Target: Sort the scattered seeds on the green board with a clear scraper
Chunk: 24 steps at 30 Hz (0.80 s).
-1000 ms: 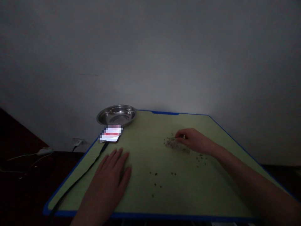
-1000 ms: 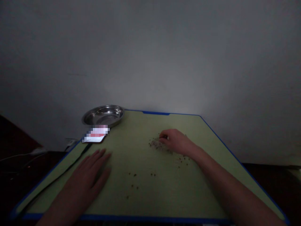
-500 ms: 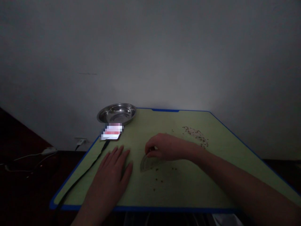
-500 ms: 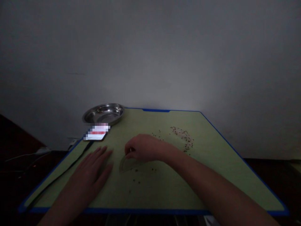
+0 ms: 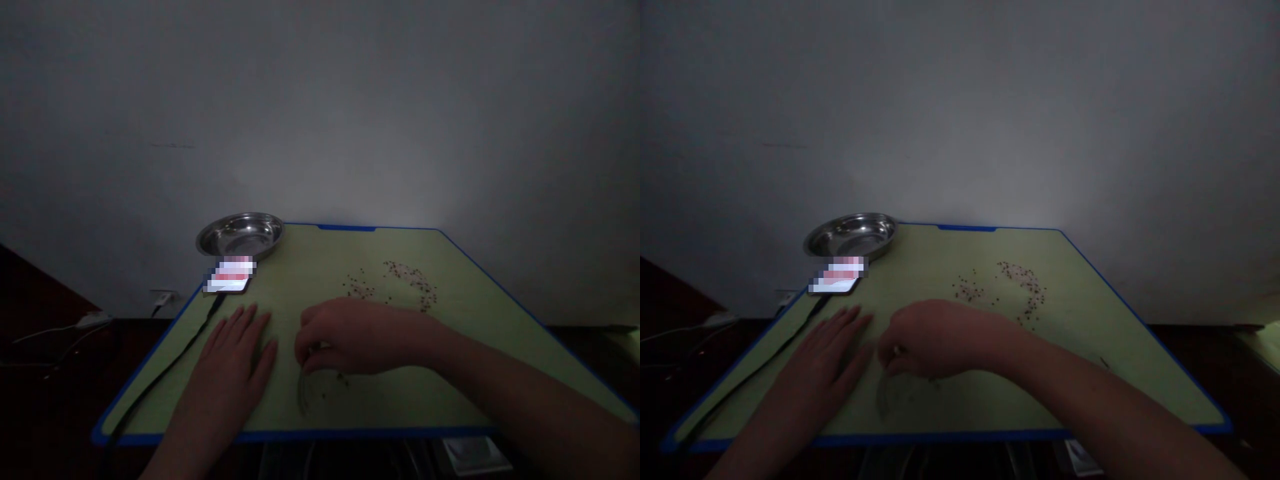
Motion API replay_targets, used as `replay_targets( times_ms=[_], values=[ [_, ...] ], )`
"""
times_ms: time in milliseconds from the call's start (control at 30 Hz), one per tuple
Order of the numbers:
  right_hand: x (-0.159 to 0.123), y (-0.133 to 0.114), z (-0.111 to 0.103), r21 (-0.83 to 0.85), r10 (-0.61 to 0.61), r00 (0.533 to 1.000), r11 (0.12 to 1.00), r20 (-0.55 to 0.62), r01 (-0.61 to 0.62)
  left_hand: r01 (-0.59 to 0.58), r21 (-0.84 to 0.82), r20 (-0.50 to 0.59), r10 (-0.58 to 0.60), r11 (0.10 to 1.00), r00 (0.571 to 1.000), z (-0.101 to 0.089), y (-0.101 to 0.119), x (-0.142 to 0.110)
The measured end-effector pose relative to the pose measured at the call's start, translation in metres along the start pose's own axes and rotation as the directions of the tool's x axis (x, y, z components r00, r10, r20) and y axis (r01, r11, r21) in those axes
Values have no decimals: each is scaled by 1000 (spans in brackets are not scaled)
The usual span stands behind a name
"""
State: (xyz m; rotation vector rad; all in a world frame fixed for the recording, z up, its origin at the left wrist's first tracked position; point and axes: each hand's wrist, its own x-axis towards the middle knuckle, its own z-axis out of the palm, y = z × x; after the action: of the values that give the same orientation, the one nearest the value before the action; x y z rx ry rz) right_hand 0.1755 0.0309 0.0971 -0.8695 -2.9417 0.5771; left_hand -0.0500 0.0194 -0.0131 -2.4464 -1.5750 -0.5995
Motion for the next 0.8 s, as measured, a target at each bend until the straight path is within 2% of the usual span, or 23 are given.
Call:
replay_targets(
  times_ms=[133,233,367,467,567,667,800],
  values=[
    [0,-1,6,-27,-18,999,999,41,19,10,7,6,-10,1000,1000,-2,1,1],
    [-14,7,4,28,34,998,999,56,-36,16,4,10,-16,1000,1000,-4,3,1],
    [-36,26,0,100,140,988,986,-65,-133,16,7,6,-16,1000,1000,-5,3,2],
    [-47,45,2,138,277,947,957,-163,-256,12,4,4,-12,1000,1000,-3,2,2],
    [-50,57,9,167,388,906,917,-170,-361,17,0,-3,-17,1000,1000,-3,1,2],
    [-47,56,18,191,399,901,910,-169,-368,20,3,8,-20,1000,1000,-4,2,2],
    [-45,42,31,239,348,930,919,-117,-313,27,21,23,-28,999,999,-5,3,3]
  ],
)
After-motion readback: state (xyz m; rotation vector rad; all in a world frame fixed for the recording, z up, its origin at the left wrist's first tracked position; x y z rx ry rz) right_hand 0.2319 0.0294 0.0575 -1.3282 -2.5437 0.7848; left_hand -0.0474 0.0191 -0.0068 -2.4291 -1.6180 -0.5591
